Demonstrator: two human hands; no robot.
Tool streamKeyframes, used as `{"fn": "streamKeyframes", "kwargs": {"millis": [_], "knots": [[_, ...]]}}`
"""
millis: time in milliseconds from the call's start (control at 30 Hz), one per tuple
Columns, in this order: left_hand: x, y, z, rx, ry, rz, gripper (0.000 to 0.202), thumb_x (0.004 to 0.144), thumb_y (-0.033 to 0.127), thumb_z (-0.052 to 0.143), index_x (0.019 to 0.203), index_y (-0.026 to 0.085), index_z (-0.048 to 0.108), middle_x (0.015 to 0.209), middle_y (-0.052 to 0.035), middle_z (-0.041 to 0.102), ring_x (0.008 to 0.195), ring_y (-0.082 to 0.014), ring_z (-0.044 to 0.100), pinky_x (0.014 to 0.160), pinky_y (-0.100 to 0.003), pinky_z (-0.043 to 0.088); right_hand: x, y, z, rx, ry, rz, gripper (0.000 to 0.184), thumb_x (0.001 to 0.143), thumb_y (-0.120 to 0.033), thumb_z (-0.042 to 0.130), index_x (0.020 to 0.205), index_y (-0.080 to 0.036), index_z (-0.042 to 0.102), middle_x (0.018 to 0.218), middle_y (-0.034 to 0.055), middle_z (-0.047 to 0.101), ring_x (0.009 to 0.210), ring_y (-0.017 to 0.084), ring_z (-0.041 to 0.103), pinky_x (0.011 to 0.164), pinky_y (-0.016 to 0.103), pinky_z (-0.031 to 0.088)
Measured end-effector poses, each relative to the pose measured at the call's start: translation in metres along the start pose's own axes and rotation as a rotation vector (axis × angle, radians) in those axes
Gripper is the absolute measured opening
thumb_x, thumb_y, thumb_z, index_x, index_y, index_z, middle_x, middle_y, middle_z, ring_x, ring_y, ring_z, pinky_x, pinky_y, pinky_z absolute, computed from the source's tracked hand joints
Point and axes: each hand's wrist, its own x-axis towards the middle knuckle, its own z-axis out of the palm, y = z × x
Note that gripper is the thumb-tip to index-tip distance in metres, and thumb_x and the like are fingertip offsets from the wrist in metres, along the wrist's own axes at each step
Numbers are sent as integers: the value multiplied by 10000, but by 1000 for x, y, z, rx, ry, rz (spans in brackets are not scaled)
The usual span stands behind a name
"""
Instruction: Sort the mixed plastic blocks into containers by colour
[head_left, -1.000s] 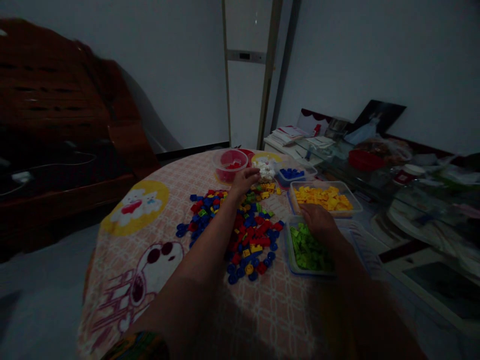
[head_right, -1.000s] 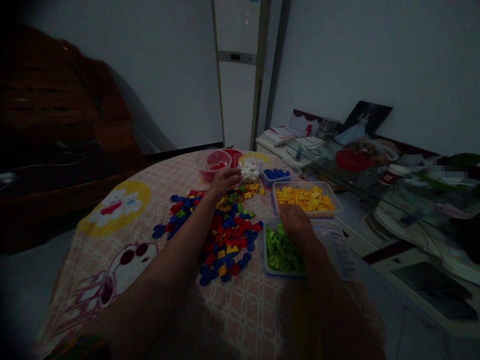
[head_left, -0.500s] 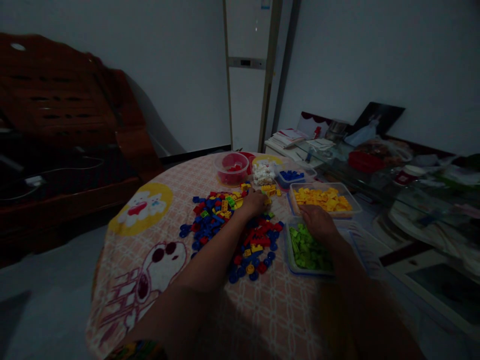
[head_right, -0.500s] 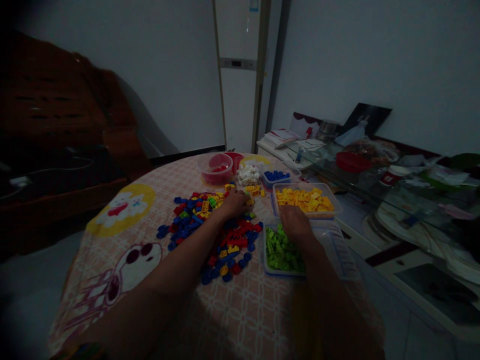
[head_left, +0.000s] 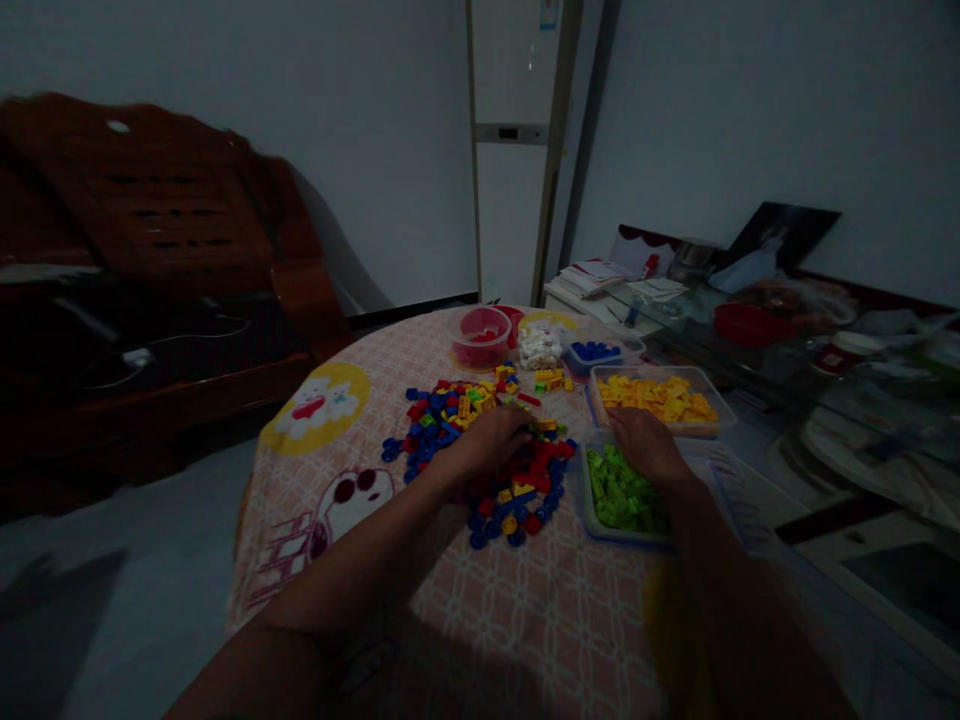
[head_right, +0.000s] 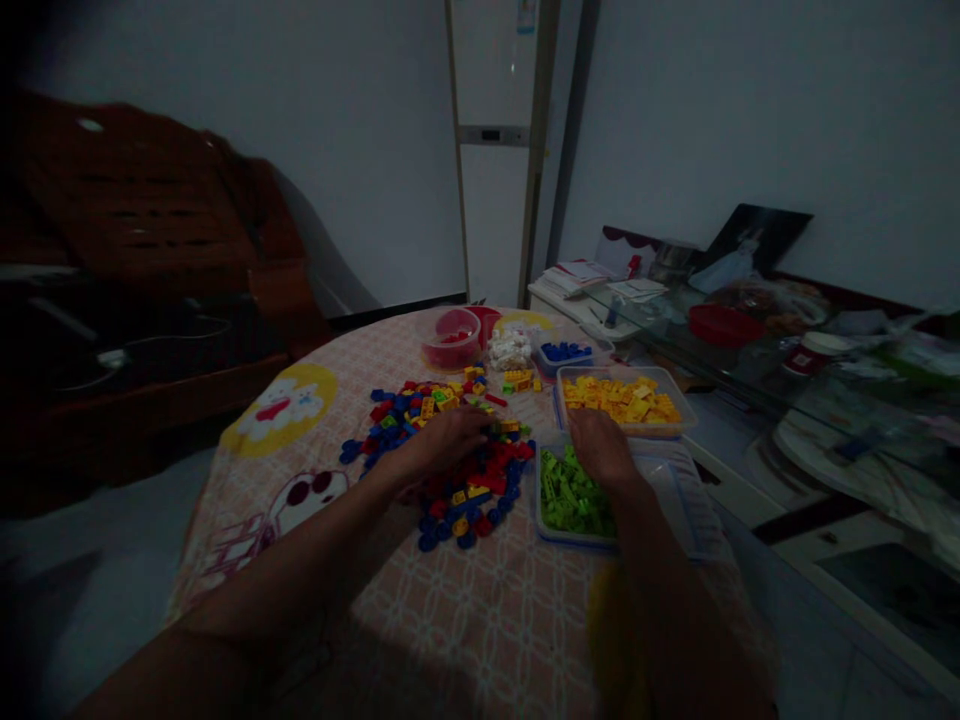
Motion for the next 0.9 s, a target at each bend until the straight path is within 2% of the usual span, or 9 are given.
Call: {"fn": "streamKeyframes", "kwargs": {"millis": [133,200,300,400,467,567,767,900], "knots": [[5,-38,-4,0,272,-182,389,968,354,536,1292,179,665,1378,-131,641,1255,-267,617,1084,-407,489,-1,2,3,-11,3,-2,380,1024,-200,357,1107,-160,726,1156,136,746,1067,230,676,944,295,451],[11,-57,-1,45,251,-284,437,969,396,539,1330,173,642,1368,-145,647,1254,-286,620,1080,-428,489,-1,3,4,-18,6,-3,382,1026,-200,352,1102,-169,725,1148,128,746,1066,222,674,941,286,444],[18,-66,7,116,96,-302,460,964,448,552,1330,188,649,1326,-142,673,1231,-307,633,1073,-454,481,-1,2,3,-25,5,-2,378,1026,-204,352,1108,-168,720,1131,123,748,1051,219,673,925,281,444],[20,-51,14,114,51,-209,449,999,476,487,1316,208,660,1382,-124,642,1276,-288,601,1099,-435,453,-1,1,1,-29,-4,-1,371,1021,-196,360,1114,-160,718,1134,125,746,1047,221,672,924,283,443],[16,-33,18,75,56,-124,457,1031,468,414,1311,202,659,1404,-115,626,1291,-263,585,1112,-417,441,-1,0,1,-27,-3,-3,379,1024,-195,353,1113,-157,719,1144,128,745,1048,225,673,929,291,443],[4,-4,23,40,54,-10,489,1041,480,378,1332,189,642,1399,-109,629,1302,-258,561,1161,-443,388,-1,1,2,-24,9,-17,389,1028,-199,344,1105,-157,723,1145,131,744,1046,229,675,936,302,443],[-19,44,31,17,24,7,573,1009,535,431,1465,203,537,1529,-132,509,1367,-305,488,1157,-483,385,-1,2,3,-14,19,-20,387,1027,-199,350,1113,-161,726,1124,127,750,1031,220,678,917,298,447],[-22,54,37,46,15,46,569,984,490,507,1474,202,526,1594,-140,422,1404,-327,445,1166,-487,379,1,0,1,-20,-16,7,378,1025,-207,366,1126,-155,726,1115,137,751,1019,228,682,901,305,453]]}}
